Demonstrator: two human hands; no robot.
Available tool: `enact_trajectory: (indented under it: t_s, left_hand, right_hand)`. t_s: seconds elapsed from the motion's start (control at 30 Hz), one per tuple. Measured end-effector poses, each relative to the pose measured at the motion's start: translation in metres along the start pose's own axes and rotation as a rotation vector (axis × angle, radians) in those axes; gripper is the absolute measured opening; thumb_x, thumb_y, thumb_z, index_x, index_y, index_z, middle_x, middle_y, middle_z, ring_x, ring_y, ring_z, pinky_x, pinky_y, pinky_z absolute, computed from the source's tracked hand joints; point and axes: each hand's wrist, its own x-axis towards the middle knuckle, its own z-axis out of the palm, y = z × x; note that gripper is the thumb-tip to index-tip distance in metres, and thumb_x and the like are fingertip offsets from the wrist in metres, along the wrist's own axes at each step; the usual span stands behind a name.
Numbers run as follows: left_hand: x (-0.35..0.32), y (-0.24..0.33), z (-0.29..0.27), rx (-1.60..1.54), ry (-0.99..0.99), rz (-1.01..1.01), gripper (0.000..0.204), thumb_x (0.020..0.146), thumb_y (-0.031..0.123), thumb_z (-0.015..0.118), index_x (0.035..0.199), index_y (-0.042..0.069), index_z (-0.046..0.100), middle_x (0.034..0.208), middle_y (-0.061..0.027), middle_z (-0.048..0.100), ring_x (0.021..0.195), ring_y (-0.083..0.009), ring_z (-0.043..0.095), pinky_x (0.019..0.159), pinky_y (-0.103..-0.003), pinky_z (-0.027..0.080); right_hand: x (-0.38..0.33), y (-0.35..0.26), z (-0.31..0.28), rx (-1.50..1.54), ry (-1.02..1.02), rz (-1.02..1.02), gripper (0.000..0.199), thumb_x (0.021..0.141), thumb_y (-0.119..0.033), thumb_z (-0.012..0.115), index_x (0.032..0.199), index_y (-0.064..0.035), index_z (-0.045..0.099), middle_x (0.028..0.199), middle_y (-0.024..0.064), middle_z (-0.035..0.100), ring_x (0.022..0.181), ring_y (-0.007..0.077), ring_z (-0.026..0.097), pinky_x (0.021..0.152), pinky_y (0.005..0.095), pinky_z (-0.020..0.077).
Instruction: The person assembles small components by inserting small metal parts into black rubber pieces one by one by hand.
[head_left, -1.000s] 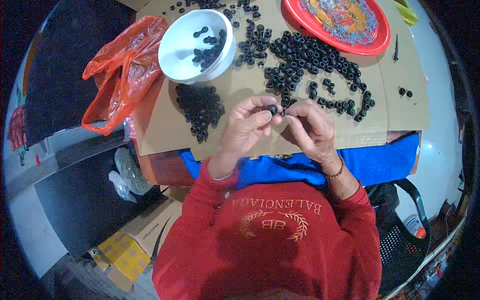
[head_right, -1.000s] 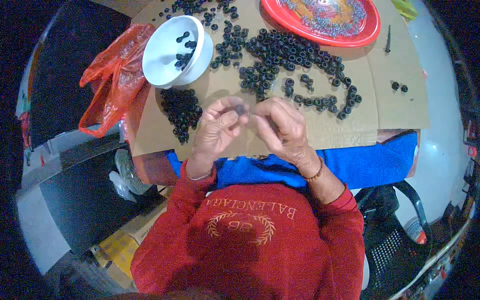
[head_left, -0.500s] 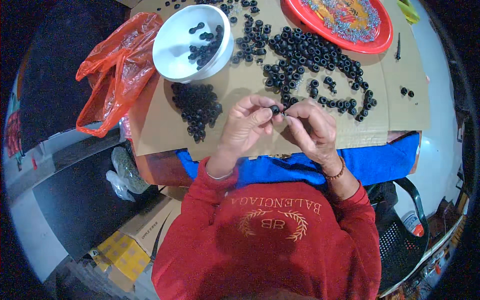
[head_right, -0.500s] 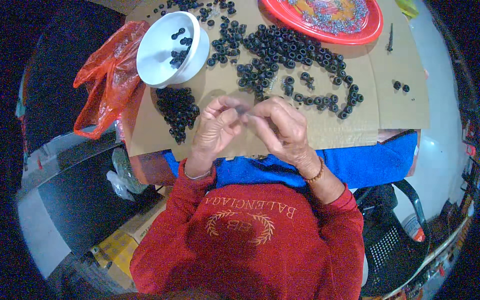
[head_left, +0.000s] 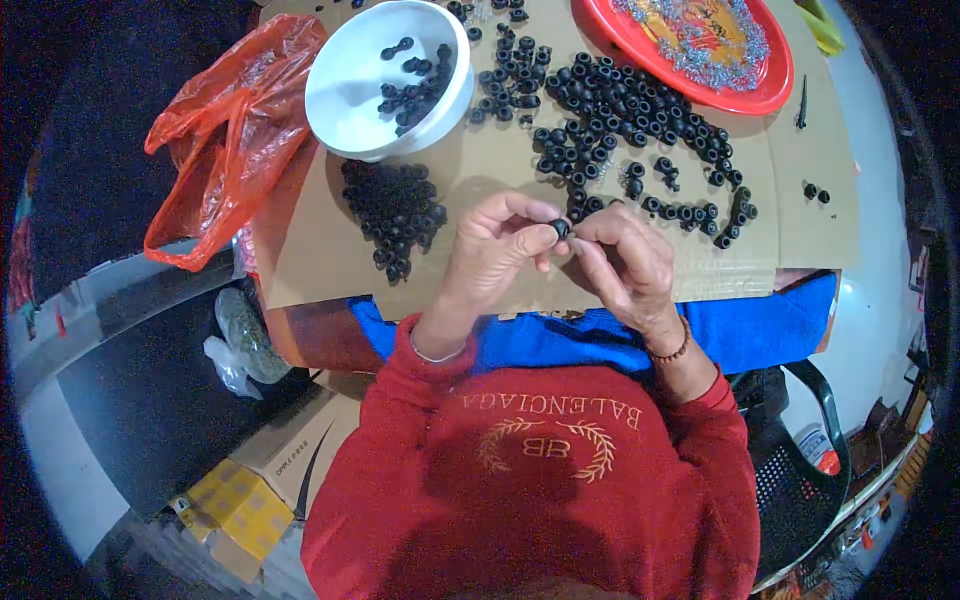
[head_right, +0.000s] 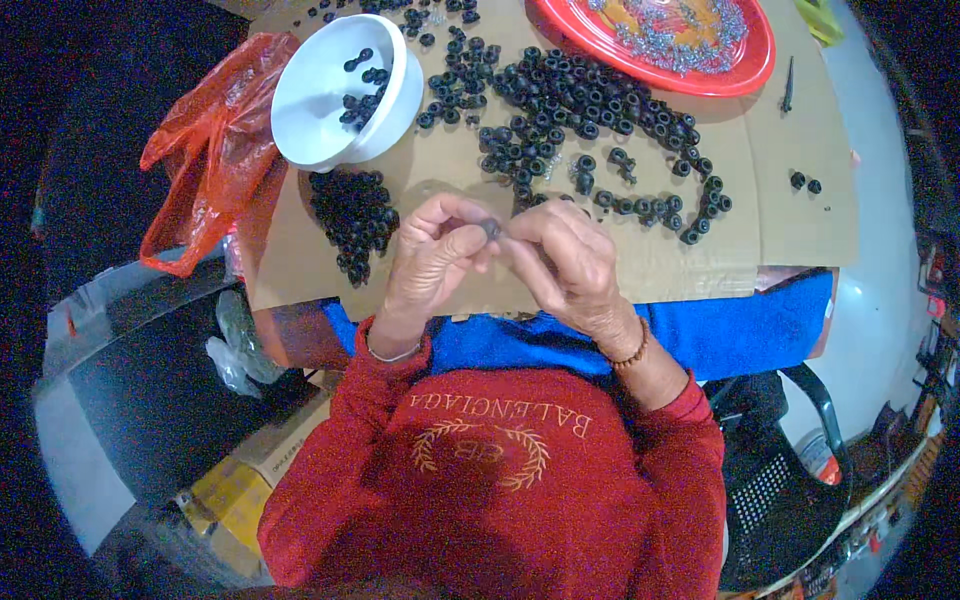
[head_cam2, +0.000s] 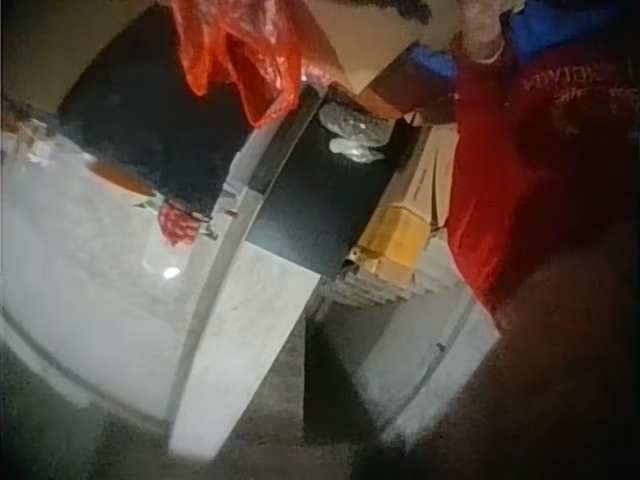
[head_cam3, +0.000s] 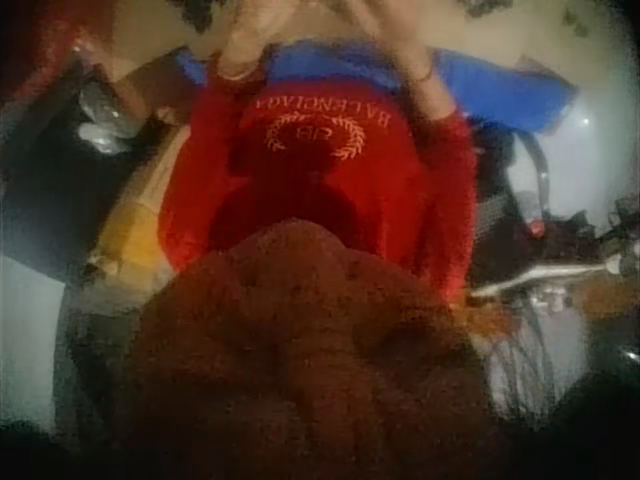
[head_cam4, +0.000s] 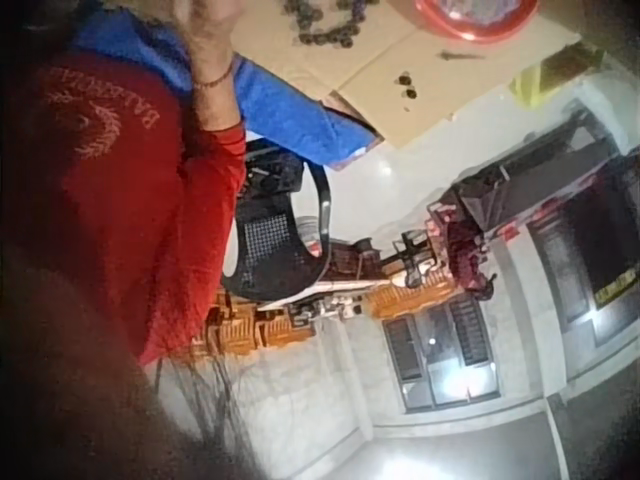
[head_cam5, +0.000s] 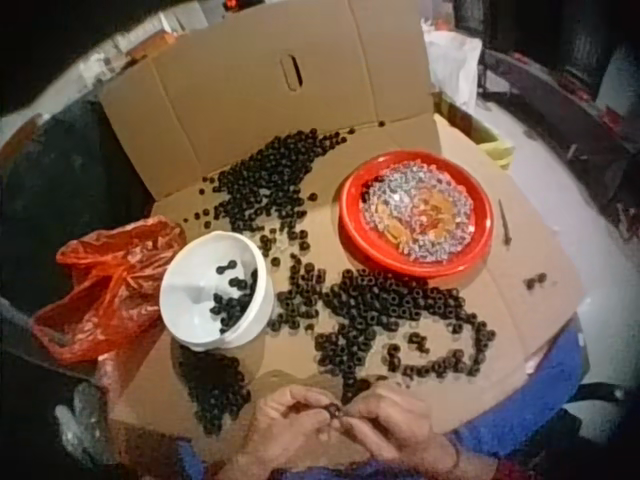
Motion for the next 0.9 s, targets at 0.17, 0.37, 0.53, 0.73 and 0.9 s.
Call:
enact_trajectory:
  t_s: [0.17,0.37,0.53,0.73,0.9]
  left_hand:
    - [-0.003,0.003,0.003,0.092,-0.008,0.006,0.014,0.081,-0.002,0.062,0.094,-0.001,0.058,0.086,-0.0119,0.064,0.071,-0.0167,0.064,0.054,-0.024,0.051]
    - [-0.017,0.001,0.004,0.143,-0.115,-0.185,0.015,0.078,-0.004,0.064,0.092,-0.003,0.058,0.085,-0.0126,0.064,0.066,-0.0143,0.062,0.055,-0.024,0.05]
    - [-0.024,0.0,0.016,0.032,-0.276,-0.379,0.01,0.077,-0.002,0.066,0.085,-0.002,0.059,0.078,-0.013,0.063,0.063,-0.0164,0.063,0.054,-0.023,0.051]
    - [-0.028,-0.031,0.003,-0.367,-0.361,-0.454,0.016,0.076,0.001,0.068,0.087,-0.002,0.057,0.074,-0.0134,0.061,0.063,-0.0182,0.062,0.051,-0.024,0.051]
    - [-0.029,-0.029,0.008,-0.46,-0.409,-0.534,0.019,0.076,0.003,0.068,0.09,-0.001,0.055,0.074,-0.012,0.06,0.064,-0.0183,0.062,0.052,-0.025,0.052]
  right_hand:
    - [0.0,-0.002,-0.003,0.038,-0.052,0.028,0.011,0.073,0.006,0.063,0.079,0.0015,0.055,0.073,0.0107,0.059,0.061,0.0189,0.055,0.053,0.0281,0.0421]
    - [0.003,-0.018,-0.022,0.155,-0.215,0.166,0.013,0.07,0.003,0.067,0.074,-0.0011,0.055,0.068,0.0068,0.057,0.057,0.0151,0.054,0.05,0.0258,0.0409]
    - [0.003,-0.033,-0.039,0.291,-0.455,0.394,0.021,0.068,-0.005,0.074,0.068,-0.0035,0.053,0.063,0.0026,0.054,0.055,0.0117,0.052,0.047,0.0241,0.0376]
    - [0.004,-0.037,-0.035,0.305,-0.517,0.407,0.029,0.067,-0.014,0.078,0.067,-0.0047,0.05,0.06,0.0017,0.05,0.051,0.0132,0.049,0.046,0.0252,0.0366]
    - [-0.004,-0.041,-0.039,0.19,-0.471,0.312,0.027,0.07,-0.015,0.075,0.067,-0.0053,0.05,0.066,0.005,0.053,0.057,0.0188,0.051,0.052,0.0286,0.0382]
